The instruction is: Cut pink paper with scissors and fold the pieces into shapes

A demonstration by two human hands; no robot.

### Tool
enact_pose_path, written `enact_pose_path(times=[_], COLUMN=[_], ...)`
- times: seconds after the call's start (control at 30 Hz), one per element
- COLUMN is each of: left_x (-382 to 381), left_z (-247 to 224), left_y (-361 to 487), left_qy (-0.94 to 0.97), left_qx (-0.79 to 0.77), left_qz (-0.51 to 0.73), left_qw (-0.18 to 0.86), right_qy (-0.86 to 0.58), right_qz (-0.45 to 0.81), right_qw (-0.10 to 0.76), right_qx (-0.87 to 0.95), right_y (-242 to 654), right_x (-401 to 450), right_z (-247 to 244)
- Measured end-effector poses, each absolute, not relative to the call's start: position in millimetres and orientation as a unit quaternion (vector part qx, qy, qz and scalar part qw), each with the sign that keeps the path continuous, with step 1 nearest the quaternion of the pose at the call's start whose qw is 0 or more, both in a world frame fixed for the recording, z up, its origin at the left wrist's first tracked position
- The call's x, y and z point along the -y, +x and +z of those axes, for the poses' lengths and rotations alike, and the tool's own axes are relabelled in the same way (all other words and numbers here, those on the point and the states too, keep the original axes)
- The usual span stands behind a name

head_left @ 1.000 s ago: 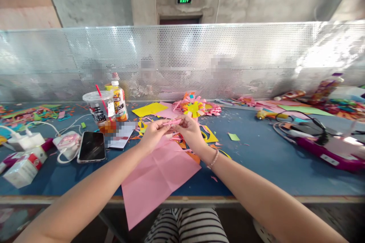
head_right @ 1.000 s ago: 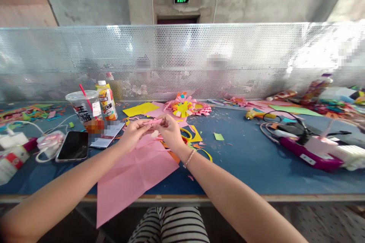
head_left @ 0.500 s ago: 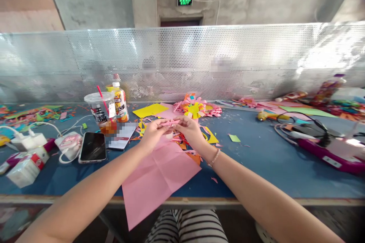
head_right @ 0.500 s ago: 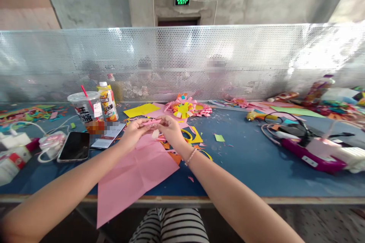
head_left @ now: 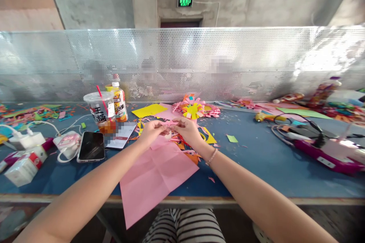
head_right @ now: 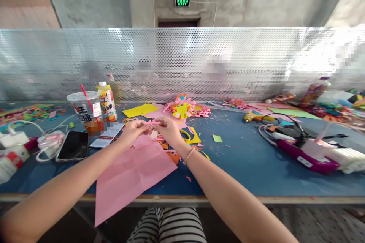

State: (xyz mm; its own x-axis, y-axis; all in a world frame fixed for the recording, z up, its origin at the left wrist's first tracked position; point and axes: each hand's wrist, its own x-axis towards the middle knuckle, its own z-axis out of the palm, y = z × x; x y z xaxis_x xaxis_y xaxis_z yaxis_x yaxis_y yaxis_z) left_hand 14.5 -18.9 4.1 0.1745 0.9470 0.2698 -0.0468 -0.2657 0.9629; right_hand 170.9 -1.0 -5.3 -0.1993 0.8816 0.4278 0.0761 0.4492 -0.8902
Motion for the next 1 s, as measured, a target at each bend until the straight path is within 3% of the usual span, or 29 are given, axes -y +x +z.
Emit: enact_pose_path(times=[0.17, 0.37, 0.73, 1.0], left_x=[18.4, 21.7, 19.7, 30.1], left_z=[1.6, 4.4, 3.1, 8.8], left_y=[15.1, 15.9, 11.2, 16.6], left_qy=[0.570, 0.567, 0.689, 0.586], left_qx=[-0.319, -0.297, -0.377, -0.326], left_qz=[0.525, 0.538, 0.528, 0.550], left_qw=[0.545, 0.549, 0.324, 0.497], right_qy=[-0.347, -0.326, -0.288, -0.272], right_qz=[0.416, 0.476, 0.519, 0.548], right_qw=[0.516, 0.509, 0.505, 0.480], right_qx=[0.663, 0.639, 0.627, 0.629], right_y=[172.6, 170.3, 170.3, 171.5], right_x=[0.2, 7.4, 12.9, 17.9], right_z=[-3.1, 2.4, 6.6, 10.6])
